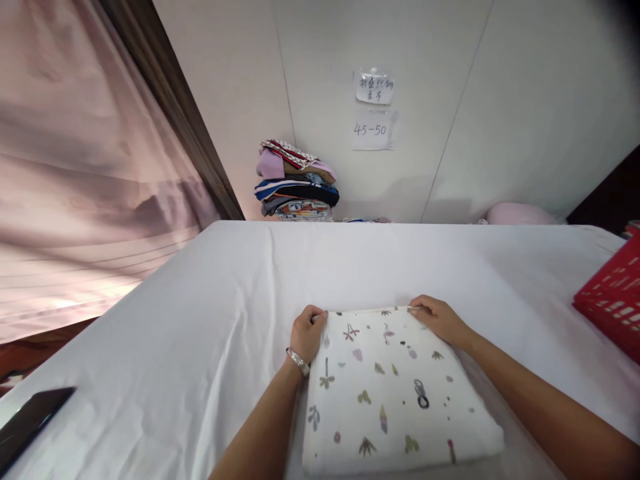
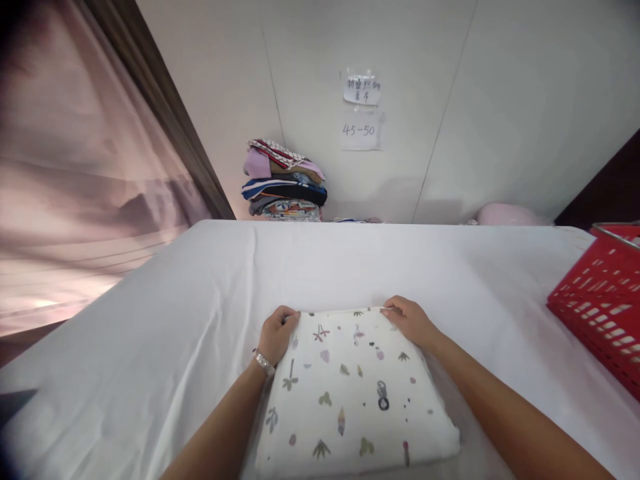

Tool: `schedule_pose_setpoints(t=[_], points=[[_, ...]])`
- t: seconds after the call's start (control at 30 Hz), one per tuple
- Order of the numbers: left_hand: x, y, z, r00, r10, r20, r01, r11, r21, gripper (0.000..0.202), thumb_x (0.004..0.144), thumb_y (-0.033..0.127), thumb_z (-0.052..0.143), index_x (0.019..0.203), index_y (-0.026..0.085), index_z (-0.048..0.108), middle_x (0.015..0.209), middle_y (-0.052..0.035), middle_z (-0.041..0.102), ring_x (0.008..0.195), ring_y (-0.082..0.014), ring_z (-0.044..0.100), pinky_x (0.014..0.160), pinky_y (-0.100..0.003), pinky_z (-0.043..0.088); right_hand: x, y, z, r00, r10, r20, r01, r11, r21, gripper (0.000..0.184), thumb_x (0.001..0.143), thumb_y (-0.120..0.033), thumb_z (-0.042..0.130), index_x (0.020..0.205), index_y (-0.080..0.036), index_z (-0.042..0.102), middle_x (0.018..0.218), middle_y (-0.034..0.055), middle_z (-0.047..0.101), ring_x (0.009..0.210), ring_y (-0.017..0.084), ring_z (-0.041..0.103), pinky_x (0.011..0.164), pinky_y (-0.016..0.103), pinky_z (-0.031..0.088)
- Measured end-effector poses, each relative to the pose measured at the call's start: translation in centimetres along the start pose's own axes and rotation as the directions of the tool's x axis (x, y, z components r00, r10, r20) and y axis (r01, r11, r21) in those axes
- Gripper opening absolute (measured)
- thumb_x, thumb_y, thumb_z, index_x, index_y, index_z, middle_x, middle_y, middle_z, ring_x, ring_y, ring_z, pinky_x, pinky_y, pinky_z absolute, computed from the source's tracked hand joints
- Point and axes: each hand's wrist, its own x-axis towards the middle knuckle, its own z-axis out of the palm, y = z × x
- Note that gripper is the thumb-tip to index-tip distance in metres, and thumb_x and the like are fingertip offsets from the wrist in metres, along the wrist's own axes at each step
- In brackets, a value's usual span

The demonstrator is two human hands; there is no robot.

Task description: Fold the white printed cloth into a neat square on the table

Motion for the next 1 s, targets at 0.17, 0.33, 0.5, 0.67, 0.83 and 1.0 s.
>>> schedule_pose_setpoints(t=[0.17, 0.33, 0.5, 0.67, 0.83, 1.0], points=[[0.0, -0.1, 0.1, 1.0, 0.005, -0.019, -0.005, 1.0, -0.001, 0.021, 0.074, 0.038, 0.05, 0.069, 0.018, 0.056, 0.058, 0.0042, 0.053, 0.057, -0.0112, 0.047, 0.056, -0.023, 0.038, 0.7, -0.1, 0.3, 0.998, -0.021, -0.051, 0.019, 0.999, -0.044, 0.023, 0.08, -0.038, 0.042, 0.075, -0.021, 0.057, 0.074, 0.0017, 0.061, 0.07, 0.017, 0.054, 0.067, 0.03, 0.041], [0.0, -0.3, 0.1, 1.0, 0.018, -0.012, -0.018, 1.0, -0.006, 0.021, 0.075, 0.038, 0.05, 0.07, 0.019, 0.056, 0.057, 0.0048, 0.052, 0.055, -0.011, 0.046, 0.055, -0.022, 0.037, 0.3, -0.4, 0.2, 0.995, -0.103, 0.004, 0.103, 0.992, -0.079, 0.026, 0.082, -0.043, 0.044, 0.095, -0.024, 0.055, 0.102, 0.0051, 0.06, 0.09, 0.02, 0.055, 0.077, 0.034, 0.043], [0.0, -0.5, 0.2, 1.0, 0.02, -0.015, -0.02, 1.0, -0.006, 0.02, 0.075, 0.038, 0.05, 0.07, 0.019, 0.056, 0.057, 0.0051, 0.051, 0.056, -0.0107, 0.046, 0.055, -0.022, 0.037, 0.0, -0.9, 0.3, 0.974, -0.198, 0.106, 0.207, 0.975, -0.085, 0.02, 0.081, -0.042, 0.048, 0.087, -0.024, 0.057, 0.126, 0.0049, 0.047, 0.112, 0.023, 0.045, 0.088, 0.037, 0.041], [0.0, -0.5, 0.3, 1.0, 0.024, -0.013, -0.025, 0.999, -0.023, 0.021, 0.075, 0.038, 0.05, 0.07, 0.019, 0.056, 0.057, 0.0053, 0.051, 0.056, -0.0105, 0.046, 0.055, -0.022, 0.037, 0.2, -1.9, 0.4, 0.977, -0.188, 0.105, 0.197, 0.976, -0.09, 0.014, 0.08, -0.034, 0.048, 0.074, -0.022, 0.049, 0.118, 0.0043, 0.053, 0.101, 0.021, 0.051, 0.086, 0.038, 0.04], [-0.1, -0.3, 0.2, 1.0, 0.015, -0.009, -0.015, 0.999, -0.029, 0.021, 0.075, 0.039, 0.05, 0.071, 0.019, 0.057, 0.058, 0.0048, 0.052, 0.056, -0.0107, 0.046, 0.055, -0.022, 0.038, 0.8, -2.3, 0.4, 0.998, -0.058, 0.019, 0.058, 0.998, 0.023, 0.016, 0.082, -0.036, 0.043, 0.076, -0.022, 0.044, 0.108, 0.0034, 0.059, 0.087, 0.017, 0.056, 0.076, 0.032, 0.041], [-0.2, 0.1, 0.1, 1.0, 0.006, -0.011, -0.006, 1.0, -0.022, 0.022, 0.073, 0.04, 0.051, 0.07, 0.019, 0.057, 0.057, 0.0046, 0.052, 0.055, -0.0107, 0.045, 0.054, -0.022, 0.037, 1.5, -2.2, 1.1, 0.998, 0.002, 0.059, 0.008, 0.984, -0.181, 0.013, 0.082, -0.034, 0.042, 0.075, -0.023, 0.045, 0.079, 0.0014, 0.062, 0.071, 0.017, 0.055, 0.064, 0.029, 0.036]])
